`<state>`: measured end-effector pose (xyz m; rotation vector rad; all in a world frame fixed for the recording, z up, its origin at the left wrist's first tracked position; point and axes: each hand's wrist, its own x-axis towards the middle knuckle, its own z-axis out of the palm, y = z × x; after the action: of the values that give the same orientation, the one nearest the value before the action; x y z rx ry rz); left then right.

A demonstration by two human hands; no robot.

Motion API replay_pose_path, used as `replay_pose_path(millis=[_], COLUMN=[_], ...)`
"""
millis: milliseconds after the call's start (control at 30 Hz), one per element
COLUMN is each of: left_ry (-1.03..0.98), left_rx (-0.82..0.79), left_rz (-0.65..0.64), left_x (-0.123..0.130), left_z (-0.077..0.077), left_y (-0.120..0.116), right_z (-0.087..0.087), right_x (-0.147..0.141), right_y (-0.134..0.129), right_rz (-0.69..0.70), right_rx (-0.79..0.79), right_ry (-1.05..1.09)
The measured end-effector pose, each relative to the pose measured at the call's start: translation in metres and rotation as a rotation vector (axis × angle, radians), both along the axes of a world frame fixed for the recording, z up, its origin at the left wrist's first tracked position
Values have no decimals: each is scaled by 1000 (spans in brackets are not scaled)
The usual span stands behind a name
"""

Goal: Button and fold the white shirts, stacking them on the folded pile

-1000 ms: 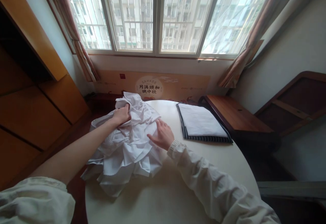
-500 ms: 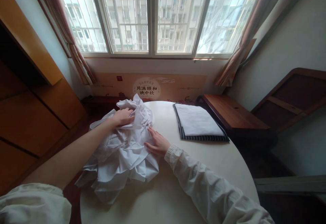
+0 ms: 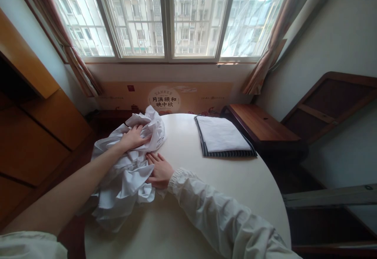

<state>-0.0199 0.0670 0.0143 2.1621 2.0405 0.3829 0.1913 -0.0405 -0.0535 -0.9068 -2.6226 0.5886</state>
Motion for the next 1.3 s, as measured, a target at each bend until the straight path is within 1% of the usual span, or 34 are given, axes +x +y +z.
replay_pose_path(millis=[67, 133, 200, 267, 333, 367, 400, 433, 467, 500, 567, 600, 667, 700, 733, 767, 800, 867, 933, 1000, 1067, 1100, 1133, 1200, 1300], left_ry=[19, 38, 65, 101, 133, 140, 137, 124, 101, 69, -13, -58, -133, -157, -175, -191, -206, -243, -257, -228, -185, -174, -164, -147, -199], left_rx=[2, -2, 12, 43, 58, 54, 45, 35, 28, 27, 41, 53, 80, 97, 120, 151, 190, 294, 400, 477, 509, 500, 471, 374, 270], left_rz=[18, 28, 43, 67, 84, 84, 79, 67, 53, 39, 23, 25, 57, 79, 100, 118, 129, 119, 60, -41, -166, -261, -362, -501, -660], left_x=[-1, -1, -1, 0, -1, -2, -3, -6, -8, -11, -15, -17, -19, -19, -19, -18, -15, -6, 10, 34, 64, 79, 94, 121, 146], left_z=[0, -3, -9, -17, -23, -25, -24, -22, -19, -14, -2, 5, 17, 23, 29, 34, 39, 48, 58, 66, 68, 66, 62, 47, 10], left_y=[1, 1, 1, 1, 1, 2, 2, 3, 4, 4, 5, 5, 6, 6, 6, 6, 6, 4, 1, -6, -15, -20, -25, -34, -45], right_z=[1, 1, 1, 1, 2, 4, 7, 12, 17, 24, 35, 40, 43, 41, 38, 34, 28, 18, 12, 10, 14, 16, 19, 23, 29], right_x=[-11, -17, -18, -14, -1, 10, 25, 43, 64, 88, 141, 169, 220, 241, 258, 271, 279, 284, 279, 272, 269, 269, 271, 277, 289], right_y=[3, -6, -27, -54, -78, -86, -89, -88, -82, -72, -40, -22, 14, 29, 41, 50, 55, 59, 58, 58, 59, 61, 63, 65, 66], right_rz=[-1, -36, -89, -113, -53, 8, 68, 91, 58, -44, -249, -374, -659, -805, -912, -971, -990, -983, -978, -986, -972, -954, -934, -902, -889], right_rx=[-11, -46, -92, -120, -136, -144, -149, -146, -122, -62, 121, 210, 288, 286, 258, 208, 146, 52, 33, 74, 115, 128, 132, 108, 41], right_ry=[-4, 16, 68, 137, 170, 178, 195, 228, 261, 290, 253, 213, 82, 8, -74, -156, -238, -367, -433, -449, -449, -449, -447, -428, -327])
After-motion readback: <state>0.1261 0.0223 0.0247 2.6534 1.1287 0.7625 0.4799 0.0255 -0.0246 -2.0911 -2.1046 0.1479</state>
